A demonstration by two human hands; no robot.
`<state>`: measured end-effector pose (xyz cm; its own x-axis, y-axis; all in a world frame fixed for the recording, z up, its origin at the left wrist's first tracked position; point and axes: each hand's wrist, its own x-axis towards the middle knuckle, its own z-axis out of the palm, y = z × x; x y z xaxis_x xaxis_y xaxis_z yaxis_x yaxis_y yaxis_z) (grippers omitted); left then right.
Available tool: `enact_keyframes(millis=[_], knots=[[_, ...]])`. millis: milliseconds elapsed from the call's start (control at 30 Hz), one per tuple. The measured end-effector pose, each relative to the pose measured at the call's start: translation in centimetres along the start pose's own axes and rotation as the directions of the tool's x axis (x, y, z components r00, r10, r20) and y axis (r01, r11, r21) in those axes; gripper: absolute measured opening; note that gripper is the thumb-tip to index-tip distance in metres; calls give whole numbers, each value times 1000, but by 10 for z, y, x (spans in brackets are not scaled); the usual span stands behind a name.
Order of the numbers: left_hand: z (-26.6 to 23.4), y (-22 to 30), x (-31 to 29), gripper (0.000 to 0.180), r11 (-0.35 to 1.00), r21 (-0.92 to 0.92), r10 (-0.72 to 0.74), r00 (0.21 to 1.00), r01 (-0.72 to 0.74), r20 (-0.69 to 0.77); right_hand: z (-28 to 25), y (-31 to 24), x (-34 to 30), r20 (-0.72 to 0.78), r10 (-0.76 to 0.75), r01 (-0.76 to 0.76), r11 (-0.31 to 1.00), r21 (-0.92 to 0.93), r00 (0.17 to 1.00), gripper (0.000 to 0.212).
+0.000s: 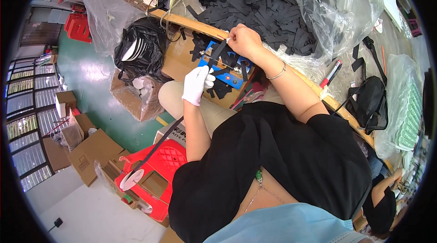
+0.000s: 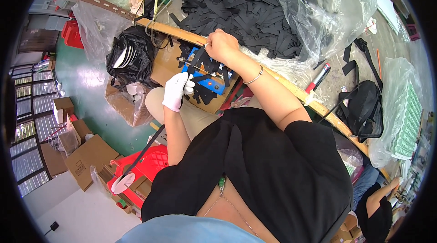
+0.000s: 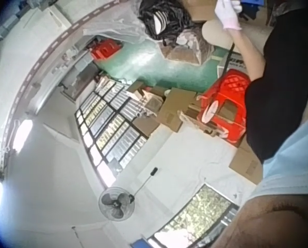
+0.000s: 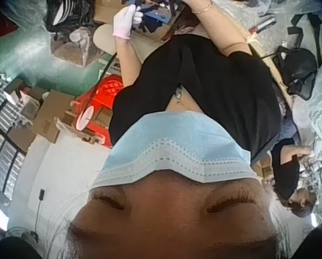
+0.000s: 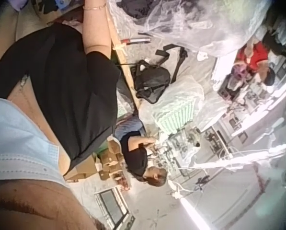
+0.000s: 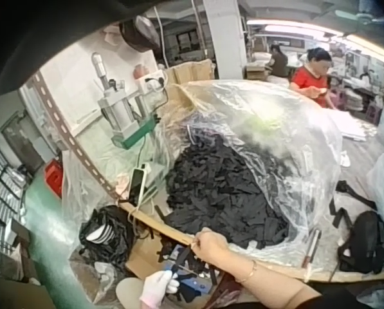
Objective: The person assembles small black components and white plastic rings by hand using a blue assembly fixture on a workbench.
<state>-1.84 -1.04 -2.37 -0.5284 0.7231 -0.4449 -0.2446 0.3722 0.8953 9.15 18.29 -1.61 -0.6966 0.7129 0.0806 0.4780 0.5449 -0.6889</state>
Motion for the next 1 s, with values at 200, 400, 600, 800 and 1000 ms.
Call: enact_keyframes(millis=[200, 400, 600, 800, 1000], knots=[[-1, -1, -3, 26, 999, 47, -3, 999, 5, -35, -4, -1, -3, 25, -15, 15, 1000, 2, 1000, 14], [9, 24, -14, 26, 988, -78, 134, 990, -130, 45, -18, -4, -9, 232, -70, -54, 871, 489, 970, 23], [20, 31, -4, 25, 984, -71, 168, 985, -164, 46, -15, -1, -8, 331, -68, -133, 825, 549, 941, 26], [22, 28, -3, 24, 982, -87, 169, 985, -165, 43, -14, 0, -15, 30, -42, 37, 986, 161, 999, 13], [24, 29, -2, 24, 983, -81, 166, 985, -162, 50, -10, 6, -9, 290, -48, -120, 837, 534, 956, 12]])
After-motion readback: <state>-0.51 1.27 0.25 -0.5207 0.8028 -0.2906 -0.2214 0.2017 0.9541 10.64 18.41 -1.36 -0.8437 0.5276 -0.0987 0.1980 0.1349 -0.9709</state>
